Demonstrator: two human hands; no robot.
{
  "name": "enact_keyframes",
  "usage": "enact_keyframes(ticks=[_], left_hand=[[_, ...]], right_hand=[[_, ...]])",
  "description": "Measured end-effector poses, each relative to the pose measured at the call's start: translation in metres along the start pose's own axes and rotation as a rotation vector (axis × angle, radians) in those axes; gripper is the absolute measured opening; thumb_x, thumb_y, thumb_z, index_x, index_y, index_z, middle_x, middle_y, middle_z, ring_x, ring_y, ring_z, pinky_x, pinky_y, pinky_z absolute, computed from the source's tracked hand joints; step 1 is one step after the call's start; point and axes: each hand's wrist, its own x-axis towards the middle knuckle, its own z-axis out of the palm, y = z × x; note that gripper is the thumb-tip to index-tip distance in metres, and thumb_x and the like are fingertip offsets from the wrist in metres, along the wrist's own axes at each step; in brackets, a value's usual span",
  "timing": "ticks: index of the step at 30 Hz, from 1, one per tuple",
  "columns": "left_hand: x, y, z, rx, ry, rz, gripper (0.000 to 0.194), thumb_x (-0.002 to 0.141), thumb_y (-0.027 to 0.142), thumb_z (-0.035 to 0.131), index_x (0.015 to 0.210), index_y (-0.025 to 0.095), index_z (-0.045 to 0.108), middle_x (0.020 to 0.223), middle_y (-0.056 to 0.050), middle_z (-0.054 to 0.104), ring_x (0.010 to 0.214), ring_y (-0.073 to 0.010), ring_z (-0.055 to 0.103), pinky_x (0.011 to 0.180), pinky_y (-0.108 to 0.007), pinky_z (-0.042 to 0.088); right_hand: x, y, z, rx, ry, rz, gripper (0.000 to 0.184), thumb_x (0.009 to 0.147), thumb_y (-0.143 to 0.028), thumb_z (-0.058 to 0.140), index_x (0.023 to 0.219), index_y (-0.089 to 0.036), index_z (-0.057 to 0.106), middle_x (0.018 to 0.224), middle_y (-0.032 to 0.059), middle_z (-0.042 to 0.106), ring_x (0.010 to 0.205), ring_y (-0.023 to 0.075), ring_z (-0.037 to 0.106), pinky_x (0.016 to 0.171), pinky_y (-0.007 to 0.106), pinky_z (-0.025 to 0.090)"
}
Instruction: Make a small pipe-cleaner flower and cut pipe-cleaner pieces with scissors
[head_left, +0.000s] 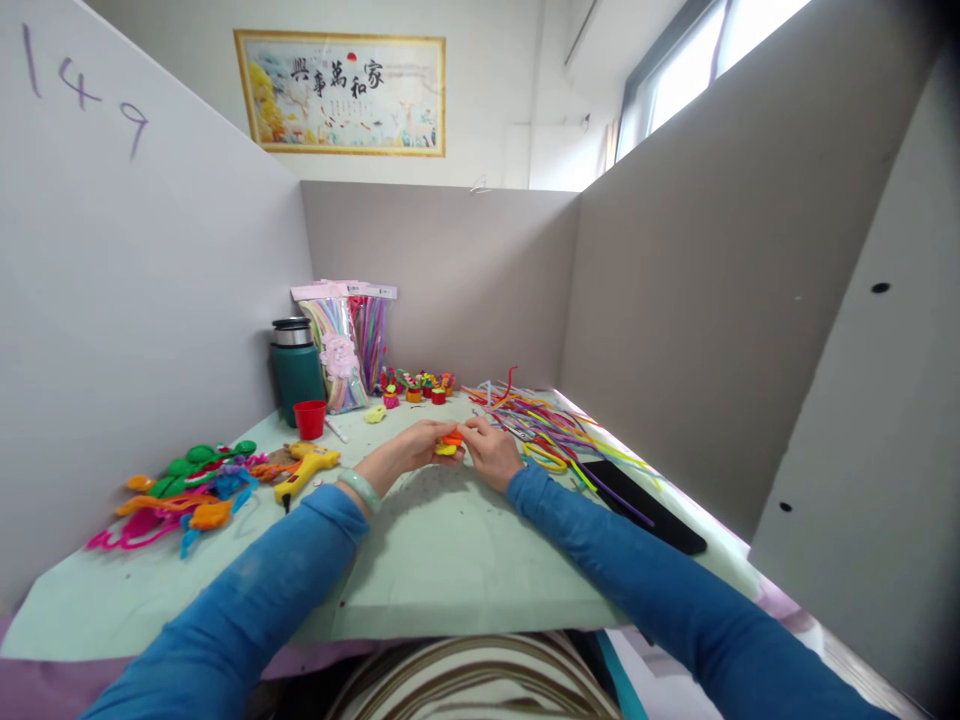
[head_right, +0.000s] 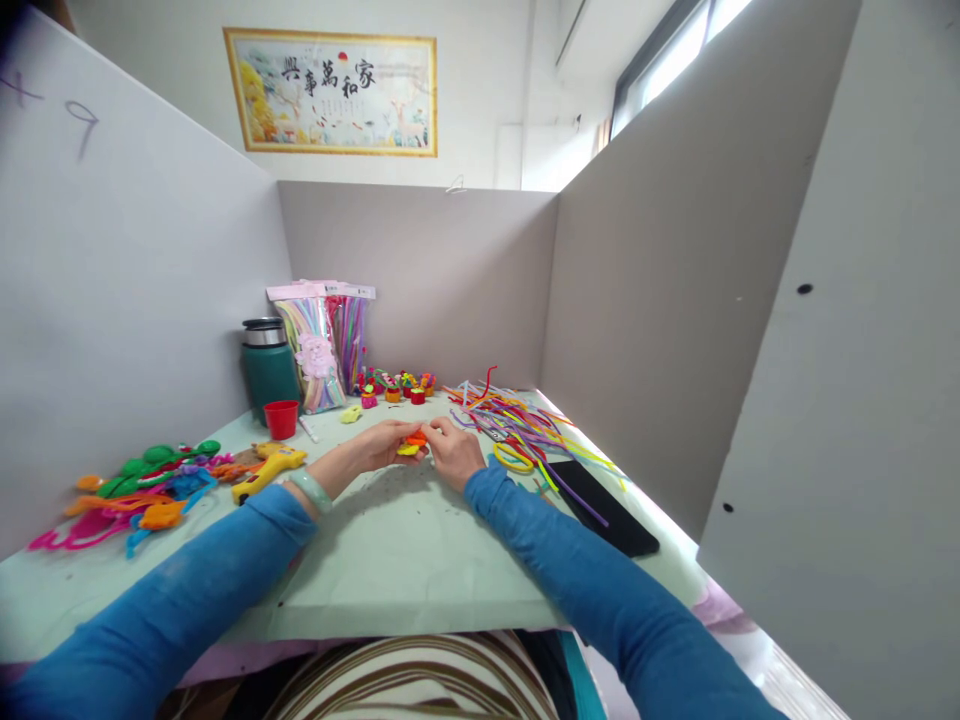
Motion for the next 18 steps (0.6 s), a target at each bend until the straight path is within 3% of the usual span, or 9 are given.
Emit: enact_keyframes(ticks=[4,8,12,18], left_hand=[[0.003,-0.001,-0.004,0.023,-0.011,-0.015,0.025,0.085,0.021,0.051,0.107,0.010,0.058,0.078,-0.010,0.068,0.062,-0.0185,0.065,0.063,-0.033,0.054],[0.003,-0.001,-0.003,0.160,-0.025,-0.026,0.036,0.080,0.023,0.059,0.114,0.012,0.056,0.083,-0.011,0.068,0.064,-0.0203,0.066,0.061,-0.034,0.053],[0.003,-0.003,0.001,0.343,-0.001,0.028,0.053,0.079,0.026,0.062,0.129,0.017,0.047,0.091,-0.009,0.067,0.067,-0.0178,0.066,0.061,-0.029,0.052],[0.013,-0.014,-0.003,0.616,0.033,0.180,0.080,0.079,0.030,0.063,0.145,0.016,0.020,0.077,-0.002,0.061,0.059,-0.0115,0.059,0.055,-0.023,0.047]], right_hand=[[0.001,0.003,0.003,0.194,0.058,0.043,0.030,0.091,-0.026,0.045,0.112,-0.020,0.066,0.104,0.0092,0.059,0.088,0.0169,0.058,0.080,0.029,0.047],[0.005,0.010,0.007,0.523,0.059,0.232,0.027,0.089,-0.033,0.048,0.101,-0.018,0.068,0.094,0.0066,0.061,0.067,0.0126,0.059,0.067,0.029,0.051],[0.006,0.016,0.009,0.750,-0.034,0.448,0.039,0.081,-0.042,0.057,0.112,-0.018,0.061,0.090,0.0058,0.063,0.061,0.0132,0.060,0.046,0.023,0.046],[0.003,0.022,0.011,0.799,-0.243,0.417,0.041,0.080,-0.045,0.058,0.111,-0.018,0.060,0.083,0.0050,0.064,0.064,0.0141,0.059,0.042,0.020,0.043]])
